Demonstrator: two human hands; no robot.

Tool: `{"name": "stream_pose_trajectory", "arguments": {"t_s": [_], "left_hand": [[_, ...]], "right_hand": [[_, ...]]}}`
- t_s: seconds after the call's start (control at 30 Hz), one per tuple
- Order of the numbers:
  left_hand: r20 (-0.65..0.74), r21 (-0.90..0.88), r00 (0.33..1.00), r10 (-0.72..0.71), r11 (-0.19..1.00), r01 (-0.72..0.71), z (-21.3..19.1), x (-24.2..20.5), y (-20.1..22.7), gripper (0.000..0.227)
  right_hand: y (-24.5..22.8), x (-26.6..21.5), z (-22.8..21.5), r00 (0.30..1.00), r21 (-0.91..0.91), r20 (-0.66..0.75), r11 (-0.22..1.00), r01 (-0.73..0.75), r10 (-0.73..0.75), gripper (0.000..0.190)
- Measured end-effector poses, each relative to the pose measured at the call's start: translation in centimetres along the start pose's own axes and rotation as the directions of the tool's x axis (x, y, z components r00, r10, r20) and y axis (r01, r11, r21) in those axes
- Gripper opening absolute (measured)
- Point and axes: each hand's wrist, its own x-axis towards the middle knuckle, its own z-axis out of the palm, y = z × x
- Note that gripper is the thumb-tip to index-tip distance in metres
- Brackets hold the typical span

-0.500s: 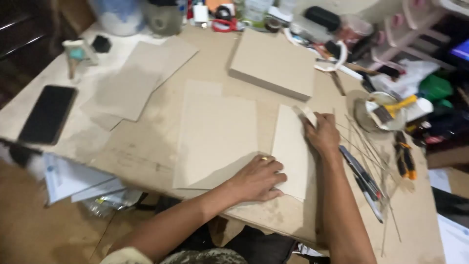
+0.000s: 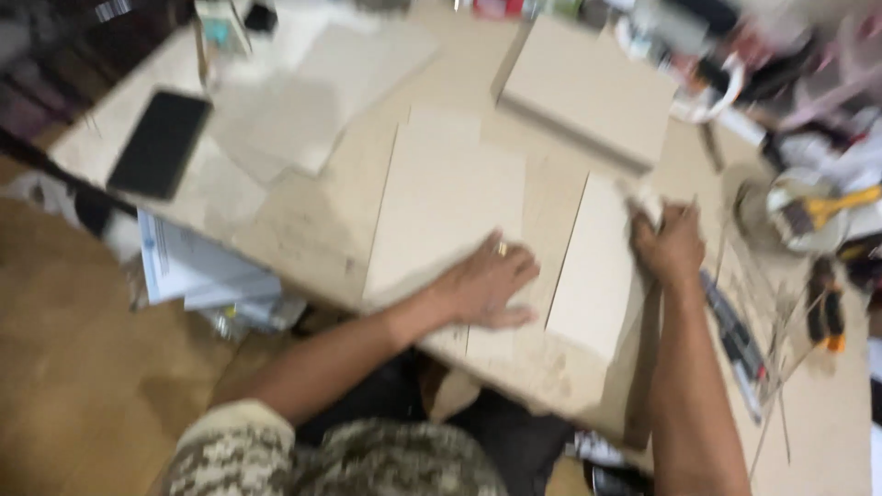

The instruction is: The person uses a utility knife to cut a rectangular piece of cardboard on a cluttered workbench. They align the cardboard with other pieces, make a straight cut along the edge, and then separate the cut strip. A small dog is visible under the table during the process.

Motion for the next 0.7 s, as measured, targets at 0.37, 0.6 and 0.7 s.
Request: {"name": "stream_pose_trajectory", "arguments": {"t_s": [0.37, 0.6, 0.7], "left_hand": [[-0.094, 0.020, 0.991, 0.100, 0.995, -0.098, -2.4, -1.0, -0.6, 0.044], [-0.094, 0.069, 0.991, 0.100, 0.993, -0.093, -3.9, -2.6, -1.5, 0.037], [-0.147, 0.036, 0.981, 0.130, 0.991, -0.126, -4.1, -3.3, -2.2, 0.039]], "right_hand": [[-1.2, -0.9, -1.5, 0.996, -0.020, 0.007, 0.996, 0.083, -0.083, 0.056], [-3.0, -1.2, -2.4, 0.998, -0.034, 0.061, 0.999, -0.003, 0.005, 0.062], [-2.1, -0.7, -1.8, 0.999, -0.024, 0.027, 1.000, 0.019, -0.018, 0.064]]}}
